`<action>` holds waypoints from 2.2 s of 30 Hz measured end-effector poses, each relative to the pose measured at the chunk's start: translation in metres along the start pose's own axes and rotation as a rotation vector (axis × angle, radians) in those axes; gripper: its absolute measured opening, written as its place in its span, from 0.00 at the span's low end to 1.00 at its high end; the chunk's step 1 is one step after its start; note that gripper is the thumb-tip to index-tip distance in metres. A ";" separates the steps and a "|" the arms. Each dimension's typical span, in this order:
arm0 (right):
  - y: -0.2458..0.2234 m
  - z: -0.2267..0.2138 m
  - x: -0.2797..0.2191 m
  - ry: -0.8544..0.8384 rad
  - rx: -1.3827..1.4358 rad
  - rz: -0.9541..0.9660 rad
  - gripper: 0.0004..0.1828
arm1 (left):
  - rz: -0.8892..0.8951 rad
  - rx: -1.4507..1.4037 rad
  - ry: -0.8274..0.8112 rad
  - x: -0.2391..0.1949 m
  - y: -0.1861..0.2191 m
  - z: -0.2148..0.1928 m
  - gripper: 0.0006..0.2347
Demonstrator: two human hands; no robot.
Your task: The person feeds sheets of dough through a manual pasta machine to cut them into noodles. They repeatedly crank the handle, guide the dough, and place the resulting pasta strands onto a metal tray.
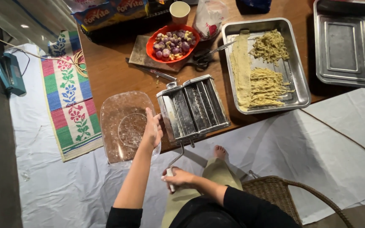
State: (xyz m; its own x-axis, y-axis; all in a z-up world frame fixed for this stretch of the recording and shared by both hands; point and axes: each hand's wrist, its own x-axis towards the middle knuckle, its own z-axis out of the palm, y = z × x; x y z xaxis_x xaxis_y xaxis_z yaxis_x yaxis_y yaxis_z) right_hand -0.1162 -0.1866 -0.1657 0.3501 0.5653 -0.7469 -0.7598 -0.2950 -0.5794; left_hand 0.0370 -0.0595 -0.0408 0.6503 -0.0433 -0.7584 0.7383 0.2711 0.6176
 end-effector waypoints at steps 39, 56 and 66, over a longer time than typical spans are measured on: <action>-0.169 -0.001 -0.074 0.061 -0.393 -0.988 0.16 | 0.745 0.345 0.029 -0.164 0.033 -0.075 0.15; -0.141 0.031 0.026 0.592 -0.261 -0.651 0.45 | 0.878 0.451 0.390 -0.188 0.022 -0.118 0.09; -0.154 0.022 0.045 0.543 -0.099 -0.741 0.35 | 0.932 0.422 0.344 -0.192 0.049 -0.129 0.09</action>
